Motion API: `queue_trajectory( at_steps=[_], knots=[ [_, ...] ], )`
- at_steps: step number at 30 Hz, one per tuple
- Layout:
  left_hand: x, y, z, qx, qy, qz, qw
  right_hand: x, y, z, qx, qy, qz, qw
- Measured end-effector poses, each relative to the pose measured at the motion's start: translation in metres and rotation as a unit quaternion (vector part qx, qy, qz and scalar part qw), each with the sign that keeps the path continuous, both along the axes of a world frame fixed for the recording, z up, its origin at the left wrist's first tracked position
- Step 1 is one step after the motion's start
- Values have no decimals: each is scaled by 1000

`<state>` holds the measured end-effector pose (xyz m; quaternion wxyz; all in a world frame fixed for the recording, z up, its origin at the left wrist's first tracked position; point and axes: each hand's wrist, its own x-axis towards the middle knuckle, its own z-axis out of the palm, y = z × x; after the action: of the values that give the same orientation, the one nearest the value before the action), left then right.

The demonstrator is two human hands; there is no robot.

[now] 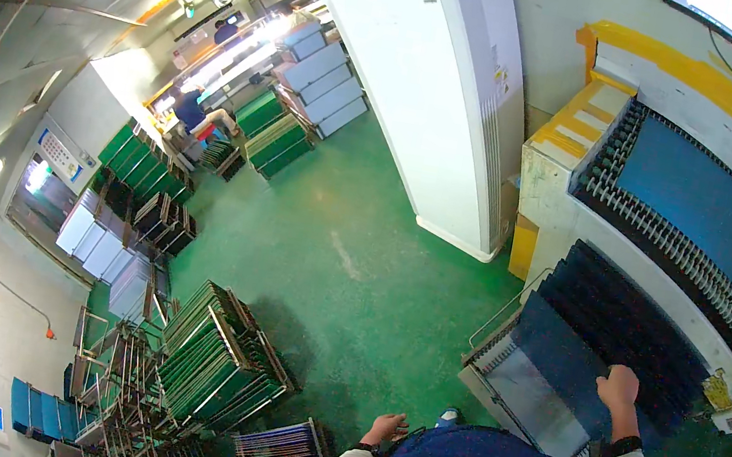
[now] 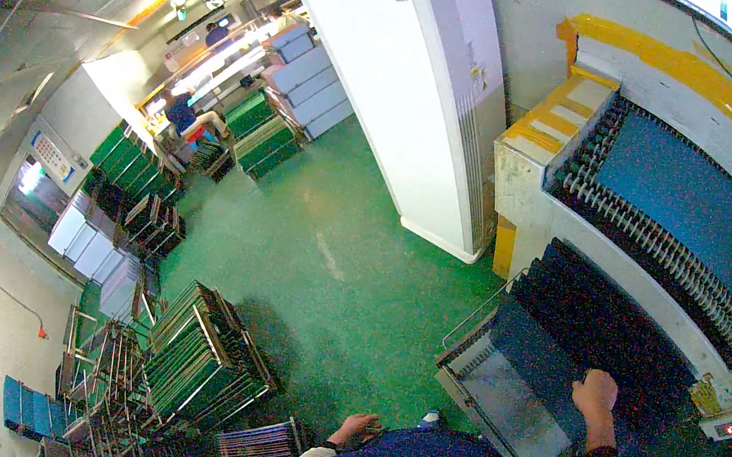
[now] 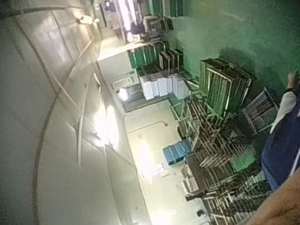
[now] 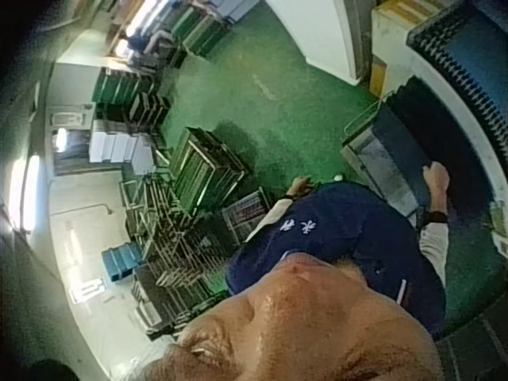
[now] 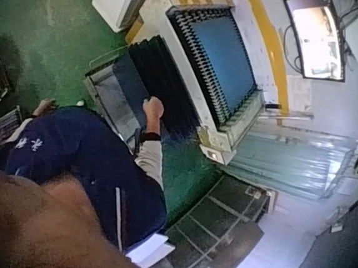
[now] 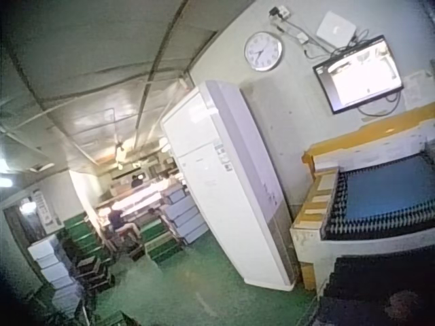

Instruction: Loading blue rectangular panels from a rack into a processing machine.

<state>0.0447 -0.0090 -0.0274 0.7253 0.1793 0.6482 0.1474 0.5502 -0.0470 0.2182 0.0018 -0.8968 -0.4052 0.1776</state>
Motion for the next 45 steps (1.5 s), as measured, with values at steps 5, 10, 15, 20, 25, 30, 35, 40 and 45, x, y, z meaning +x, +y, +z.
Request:
queue_trajectory(
  at_steps=[5, 10, 15, 20, 25, 30, 35, 40, 45],
  knots=[
    [-2, -2, -7, 4, -13, -1, 1000, 0, -2, -3, 15, -1, -2, 1000],
    [-2, -6, -8, 17, -13, 11, 1000, 2, -3, -8, 16, -8, 14, 1000],
    [-1, -6, -5, 13, -2, 8, 1000, 7, -5, -19, 33, -24, 29, 999],
    [-1, -6, -3, 7, -6, 11, 1000, 7, -6, -19, 38, -26, 32, 998],
    [0, -11, -2, 29, -17, 9, 999, 4, -4, -14, 28, -16, 25, 999],
    [1, -13, -1, 25, -23, 17, 999, 5, -5, -15, 28, -23, 22, 999],
    [1, -14, -4, 14, -26, 34, 999, 4, -5, -12, 30, -15, 20, 999],
    [-1, -14, -9, 5, -26, 42, 999, 2, -5, -11, 36, -21, 22, 999],
    [4, -13, -1, 9, -14, 24, 1000, 4, -5, -13, 21, -23, 18, 999]
  ],
)
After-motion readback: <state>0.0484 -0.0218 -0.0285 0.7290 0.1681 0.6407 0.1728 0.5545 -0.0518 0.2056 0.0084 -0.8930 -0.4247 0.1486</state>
